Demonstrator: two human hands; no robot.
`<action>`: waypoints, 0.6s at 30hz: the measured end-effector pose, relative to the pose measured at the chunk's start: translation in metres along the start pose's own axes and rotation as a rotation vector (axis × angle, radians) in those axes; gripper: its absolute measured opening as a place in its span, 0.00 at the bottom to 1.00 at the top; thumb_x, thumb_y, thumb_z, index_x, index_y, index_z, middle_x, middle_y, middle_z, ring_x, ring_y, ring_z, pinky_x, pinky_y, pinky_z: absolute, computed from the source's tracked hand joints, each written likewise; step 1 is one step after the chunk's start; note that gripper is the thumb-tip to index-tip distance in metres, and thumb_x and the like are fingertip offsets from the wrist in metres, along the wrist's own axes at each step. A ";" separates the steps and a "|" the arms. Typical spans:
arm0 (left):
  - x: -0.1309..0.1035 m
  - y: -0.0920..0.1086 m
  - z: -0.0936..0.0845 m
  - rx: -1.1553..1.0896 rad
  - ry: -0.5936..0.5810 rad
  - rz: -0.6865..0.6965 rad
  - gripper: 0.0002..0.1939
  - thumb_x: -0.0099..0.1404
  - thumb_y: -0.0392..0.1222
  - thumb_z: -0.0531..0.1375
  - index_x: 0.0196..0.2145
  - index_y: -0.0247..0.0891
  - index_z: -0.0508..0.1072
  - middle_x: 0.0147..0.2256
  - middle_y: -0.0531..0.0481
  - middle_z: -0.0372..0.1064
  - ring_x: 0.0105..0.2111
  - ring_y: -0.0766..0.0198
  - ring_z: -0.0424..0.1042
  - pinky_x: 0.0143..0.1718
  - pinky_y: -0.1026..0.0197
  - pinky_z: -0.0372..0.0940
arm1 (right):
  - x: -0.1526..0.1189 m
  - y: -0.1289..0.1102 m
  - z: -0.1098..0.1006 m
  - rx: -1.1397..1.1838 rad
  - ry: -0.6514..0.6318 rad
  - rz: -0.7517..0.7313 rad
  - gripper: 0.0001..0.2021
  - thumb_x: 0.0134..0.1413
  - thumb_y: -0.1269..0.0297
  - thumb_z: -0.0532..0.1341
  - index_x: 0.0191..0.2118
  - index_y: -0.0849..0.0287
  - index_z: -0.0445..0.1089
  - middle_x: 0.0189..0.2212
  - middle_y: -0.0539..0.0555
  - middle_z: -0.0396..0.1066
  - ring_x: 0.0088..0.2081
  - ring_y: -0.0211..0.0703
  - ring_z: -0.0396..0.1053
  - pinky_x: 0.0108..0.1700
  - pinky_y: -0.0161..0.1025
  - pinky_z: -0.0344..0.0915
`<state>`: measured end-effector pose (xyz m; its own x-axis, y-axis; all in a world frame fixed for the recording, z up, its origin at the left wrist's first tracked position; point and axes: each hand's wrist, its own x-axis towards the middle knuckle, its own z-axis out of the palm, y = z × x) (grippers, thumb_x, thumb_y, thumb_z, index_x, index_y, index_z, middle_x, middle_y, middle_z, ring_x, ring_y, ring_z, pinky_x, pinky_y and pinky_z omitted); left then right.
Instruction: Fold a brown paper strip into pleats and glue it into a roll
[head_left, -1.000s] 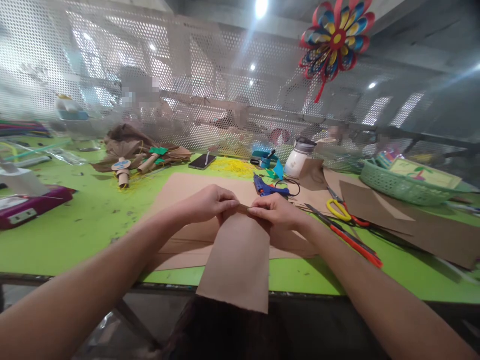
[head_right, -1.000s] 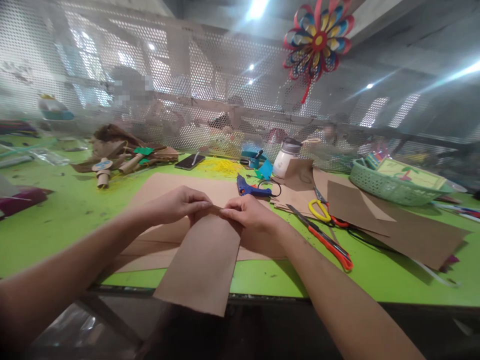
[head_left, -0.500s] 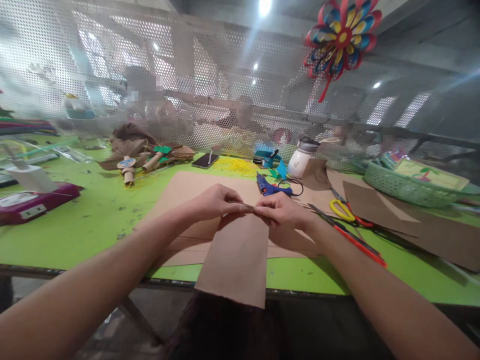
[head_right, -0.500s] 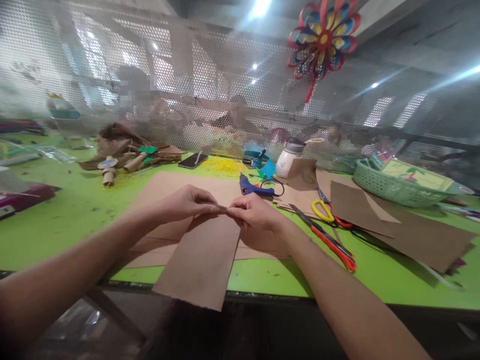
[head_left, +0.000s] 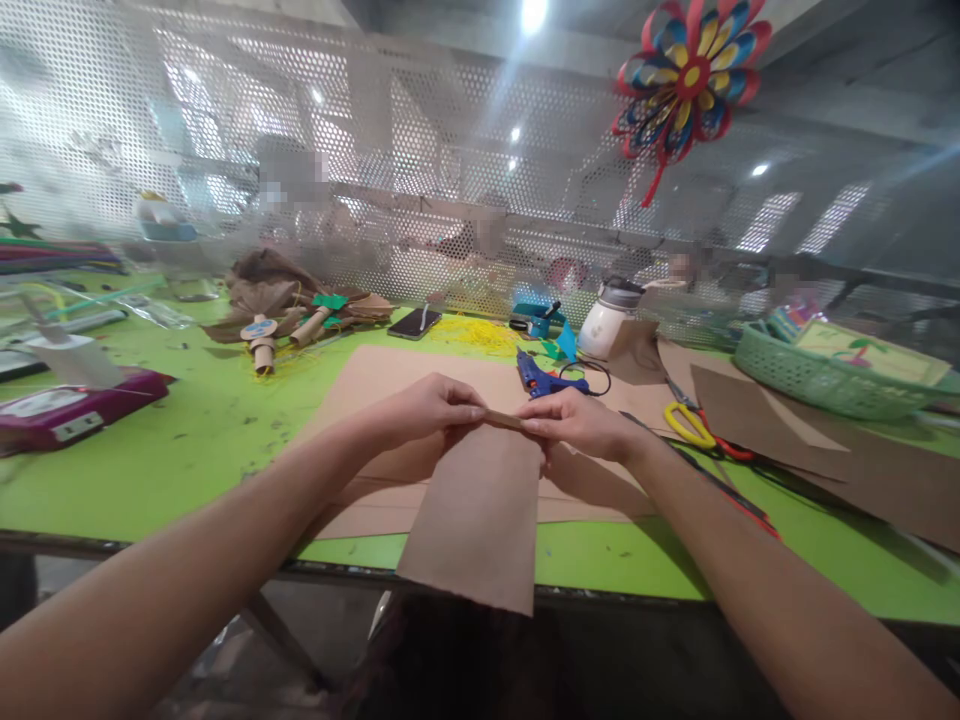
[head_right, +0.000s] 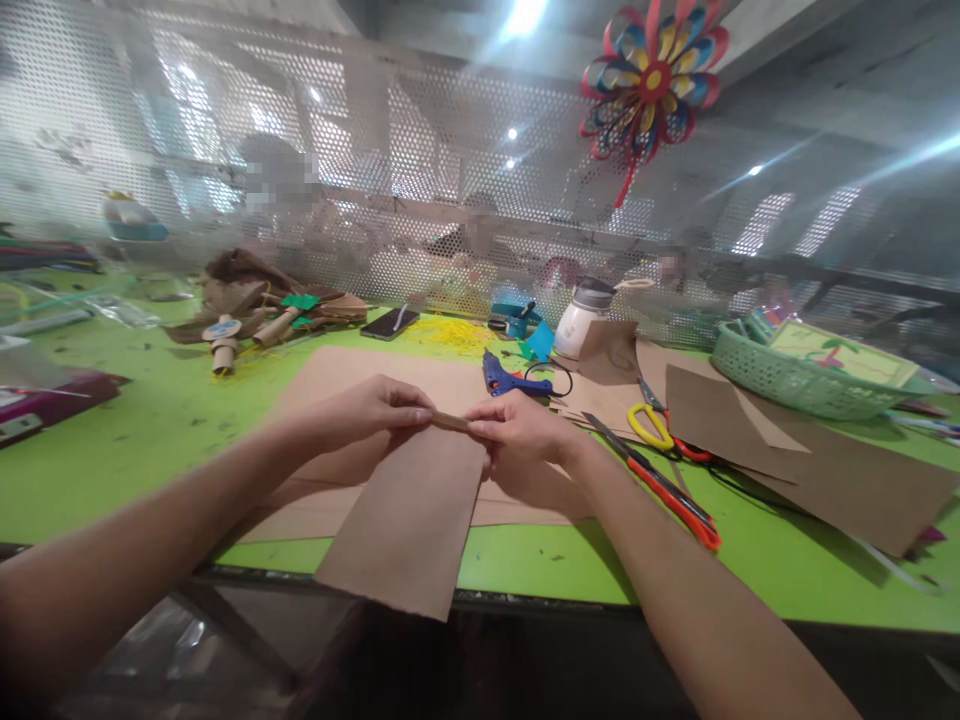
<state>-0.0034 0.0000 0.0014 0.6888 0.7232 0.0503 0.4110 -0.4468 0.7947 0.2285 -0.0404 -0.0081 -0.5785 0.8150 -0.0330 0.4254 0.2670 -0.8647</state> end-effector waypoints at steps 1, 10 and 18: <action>-0.001 0.001 -0.001 -0.026 -0.034 0.003 0.16 0.59 0.48 0.57 0.36 0.33 0.75 0.26 0.52 0.68 0.26 0.67 0.62 0.29 0.65 0.57 | -0.001 0.000 -0.001 0.027 -0.024 0.007 0.19 0.57 0.55 0.55 0.45 0.66 0.70 0.22 0.52 0.71 0.24 0.37 0.69 0.28 0.34 0.63; 0.001 -0.010 -0.003 -0.561 -0.138 -0.033 0.11 0.60 0.43 0.60 0.38 0.34 0.73 0.31 0.51 0.66 0.30 0.69 0.63 0.33 0.65 0.59 | -0.001 0.009 -0.011 0.428 0.239 -0.154 0.16 0.54 0.61 0.60 0.48 0.60 0.69 0.34 0.54 0.72 0.34 0.37 0.70 0.37 0.36 0.68; -0.007 -0.004 0.016 -0.970 -0.393 -0.087 0.07 0.58 0.36 0.61 0.36 0.34 0.71 0.34 0.49 0.68 0.35 0.66 0.67 0.40 0.63 0.61 | -0.006 -0.013 0.010 0.276 0.089 -0.277 0.13 0.43 0.69 0.68 0.39 0.59 0.75 0.34 0.53 0.73 0.36 0.39 0.70 0.38 0.35 0.67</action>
<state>-0.0002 -0.0114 -0.0114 0.8967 0.4330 -0.0917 -0.0667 0.3372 0.9391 0.2195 -0.0543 -0.0013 -0.5771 0.7763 0.2536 0.0520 0.3448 -0.9372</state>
